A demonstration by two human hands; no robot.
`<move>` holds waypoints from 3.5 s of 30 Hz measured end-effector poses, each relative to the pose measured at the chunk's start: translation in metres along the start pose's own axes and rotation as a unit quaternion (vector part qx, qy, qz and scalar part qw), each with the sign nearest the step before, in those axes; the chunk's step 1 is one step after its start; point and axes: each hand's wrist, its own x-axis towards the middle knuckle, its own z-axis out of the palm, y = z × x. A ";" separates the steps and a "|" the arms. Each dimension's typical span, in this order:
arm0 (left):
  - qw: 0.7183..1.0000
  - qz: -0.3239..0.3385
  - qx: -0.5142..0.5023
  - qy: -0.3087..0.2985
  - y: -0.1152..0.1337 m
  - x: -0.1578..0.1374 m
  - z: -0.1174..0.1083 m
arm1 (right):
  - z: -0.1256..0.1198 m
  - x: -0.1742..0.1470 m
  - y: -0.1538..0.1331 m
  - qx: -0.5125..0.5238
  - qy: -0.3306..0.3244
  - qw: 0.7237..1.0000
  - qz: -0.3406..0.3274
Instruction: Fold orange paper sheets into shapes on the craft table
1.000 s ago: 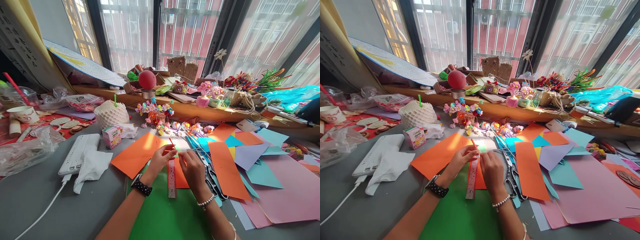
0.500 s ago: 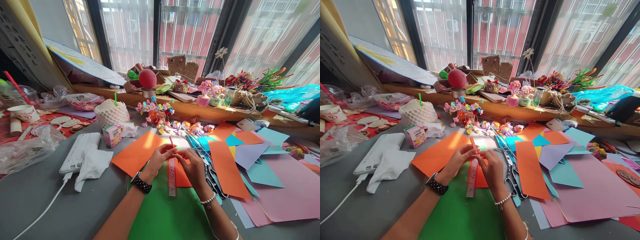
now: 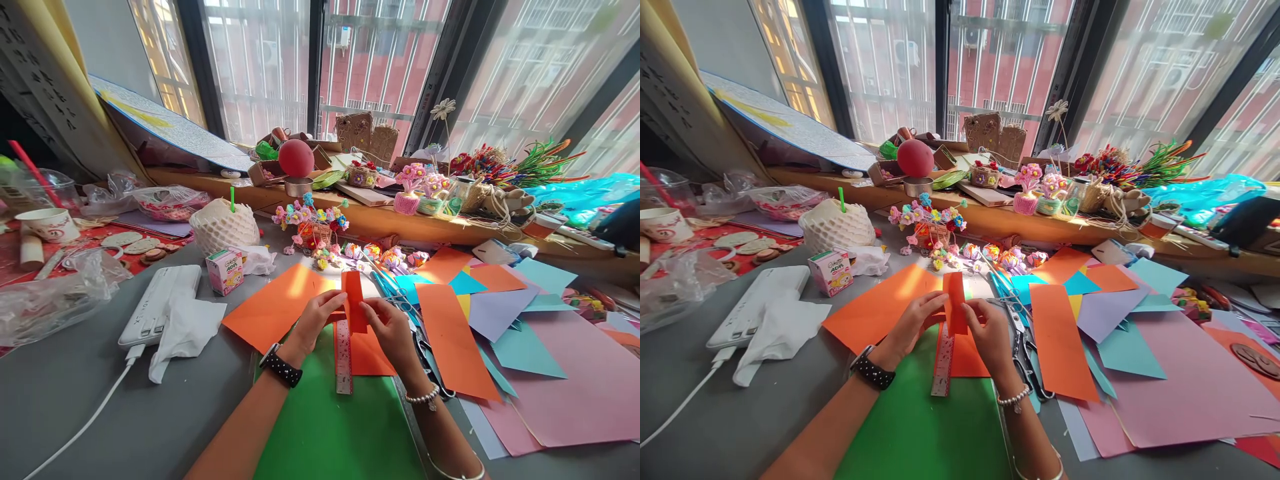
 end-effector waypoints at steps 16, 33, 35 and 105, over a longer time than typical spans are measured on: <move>0.995 0.009 0.086 -0.044 -0.007 0.001 0.002 | 0.001 -0.001 0.005 -0.016 0.095 0.995 0.016; 0.994 0.030 0.094 -0.040 -0.009 0.001 0.001 | 0.005 -0.004 0.001 -0.086 0.137 0.986 -0.045; 0.993 0.034 0.102 -0.039 -0.009 0.001 0.001 | 0.005 -0.004 0.002 -0.086 0.140 0.986 -0.042; 0.980 0.044 0.193 -0.028 -0.009 0.001 0.002 | 0.000 0.002 0.007 0.082 0.053 0.994 0.040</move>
